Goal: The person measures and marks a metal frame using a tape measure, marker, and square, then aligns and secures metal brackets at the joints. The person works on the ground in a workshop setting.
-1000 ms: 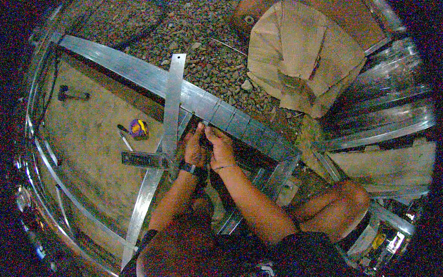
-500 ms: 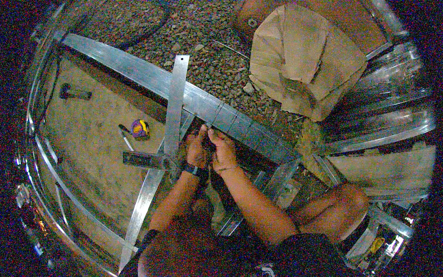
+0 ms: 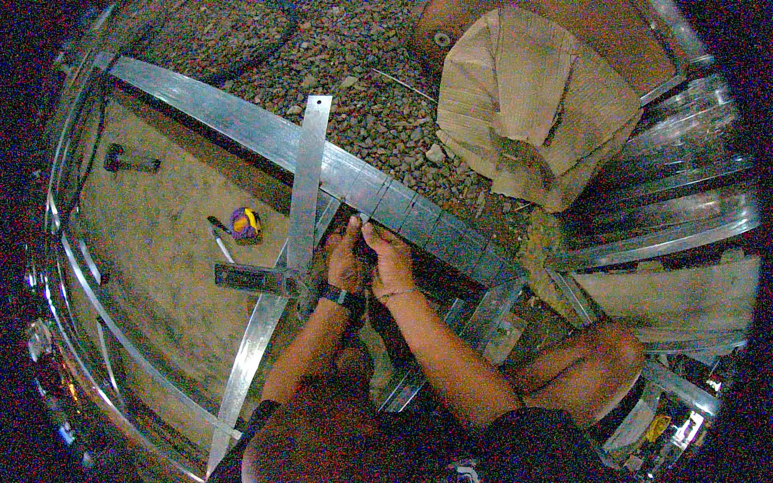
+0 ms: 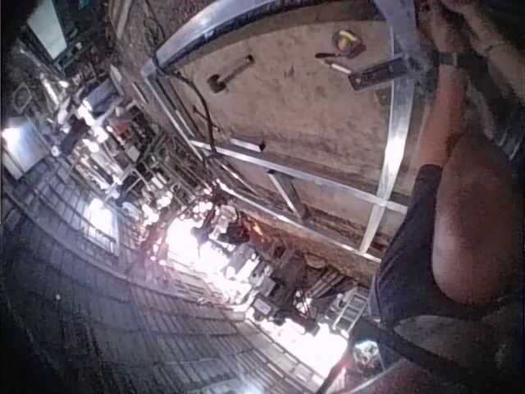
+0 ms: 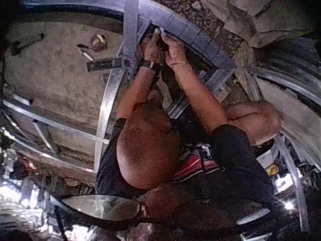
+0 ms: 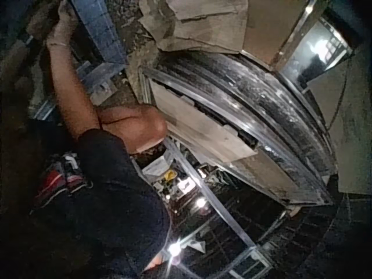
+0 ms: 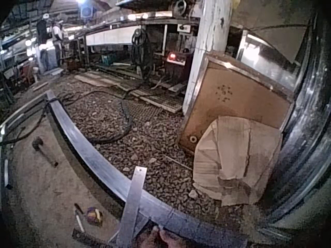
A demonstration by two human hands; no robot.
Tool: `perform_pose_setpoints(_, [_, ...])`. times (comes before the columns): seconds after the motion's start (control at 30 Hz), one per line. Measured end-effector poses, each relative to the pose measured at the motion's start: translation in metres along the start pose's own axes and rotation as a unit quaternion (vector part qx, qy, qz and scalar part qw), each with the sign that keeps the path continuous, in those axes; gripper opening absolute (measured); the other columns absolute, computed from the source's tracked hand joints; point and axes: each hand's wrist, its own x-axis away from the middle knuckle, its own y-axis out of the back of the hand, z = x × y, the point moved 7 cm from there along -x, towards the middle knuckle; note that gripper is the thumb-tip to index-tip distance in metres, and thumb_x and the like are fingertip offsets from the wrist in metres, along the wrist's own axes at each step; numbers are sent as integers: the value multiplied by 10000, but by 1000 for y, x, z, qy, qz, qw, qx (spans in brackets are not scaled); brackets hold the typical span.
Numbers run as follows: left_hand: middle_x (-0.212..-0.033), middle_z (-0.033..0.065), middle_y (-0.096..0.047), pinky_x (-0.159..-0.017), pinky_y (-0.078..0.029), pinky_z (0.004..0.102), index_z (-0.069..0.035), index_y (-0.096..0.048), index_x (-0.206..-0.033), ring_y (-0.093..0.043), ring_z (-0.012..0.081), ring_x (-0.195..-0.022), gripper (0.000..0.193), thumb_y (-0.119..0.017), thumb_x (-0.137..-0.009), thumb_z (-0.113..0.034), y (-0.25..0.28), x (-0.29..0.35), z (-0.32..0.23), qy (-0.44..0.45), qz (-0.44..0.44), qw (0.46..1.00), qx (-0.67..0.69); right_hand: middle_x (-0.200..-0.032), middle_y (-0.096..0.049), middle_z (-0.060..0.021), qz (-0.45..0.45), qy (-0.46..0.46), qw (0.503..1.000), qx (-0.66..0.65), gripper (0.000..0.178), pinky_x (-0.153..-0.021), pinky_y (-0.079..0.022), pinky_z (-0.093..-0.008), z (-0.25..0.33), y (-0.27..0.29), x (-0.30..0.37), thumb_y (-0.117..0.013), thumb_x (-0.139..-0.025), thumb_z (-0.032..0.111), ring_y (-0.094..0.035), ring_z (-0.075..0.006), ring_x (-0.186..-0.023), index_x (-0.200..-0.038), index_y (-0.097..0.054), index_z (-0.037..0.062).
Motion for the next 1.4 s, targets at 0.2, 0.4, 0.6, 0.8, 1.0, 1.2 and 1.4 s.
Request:
perform_pose_setpoints(0.2, [-876,40,-698,-643,-523,312,-58,-677,-991,-639,161,-755,276,-623,-976,-328,-16,9,-4,51,9,998,20,-1095,-693,-48,-31,7,999,9,187,-893,-485,-324,6,15,8,-675,-924,168,-640,-196,-976,-1076,-694,62])
perform_pose_setpoints(0.4, [-892,47,-701,-630,-531,310,-71,-678,-1007,-649,160,-767,261,-617,-978,-323,0,-1,3,25,3,1000,-4,-1079,-693,-68,-107,90,965,222,282,-896,-488,-319,1,46,17,-713,-894,193,-631,-177,-981,-1101,-674,6])
perform_pose_setpoints(0.6, [-871,37,-681,-611,-516,299,-83,-659,-1015,-627,148,-734,240,-623,-975,-317,-1,-3,-4,-28,-17,995,-93,-1044,-694,-65,-81,128,899,411,238,-837,-510,-305,-3,43,-5,-720,-866,90,-635,-153,-922,-1082,-671,3])
perform_pose_setpoints(0.8, [-863,19,-661,-572,-511,292,-72,-620,-1125,-623,143,-719,262,-624,-975,-286,8,-5,2,-1,14,999,-42,-959,-697,-55,-107,107,887,437,227,-811,-515,-305,-13,50,-1,-741,-828,63,-639,-164,-866,-1037,-672,8])
perform_pose_setpoints(1.0, [-994,15,-669,-685,-543,287,-64,-621,-1151,-647,143,-825,333,-726,-911,-268,-1,-4,4,16,49,998,45,-952,-715,-112,-111,102,904,401,276,-811,-514,-351,-6,60,1,-757,-814,152,-662,-228,-863,-1028,-689,-8])
perform_pose_setpoints(1.2, [-995,22,-680,-705,-533,288,-74,-628,-1143,-638,141,-832,297,-667,-948,-294,-3,-1,1,-21,28,999,-13,-986,-727,-135,-120,100,915,371,335,-829,-512,-358,-8,85,13,-758,-818,213,-676,-250,-888,-1050,-702,-23])
perform_pose_setpoints(1.4, [-1012,12,-688,-733,-530,275,-86,-657,-1087,-639,116,-876,267,-641,-964,-323,-9,5,-4,-10,-11,999,-32,-974,-726,-104,-113,110,914,375,318,-838,-500,-334,4,84,20,-746,-834,225,-656,-206,-904,-1049,-706,-6])
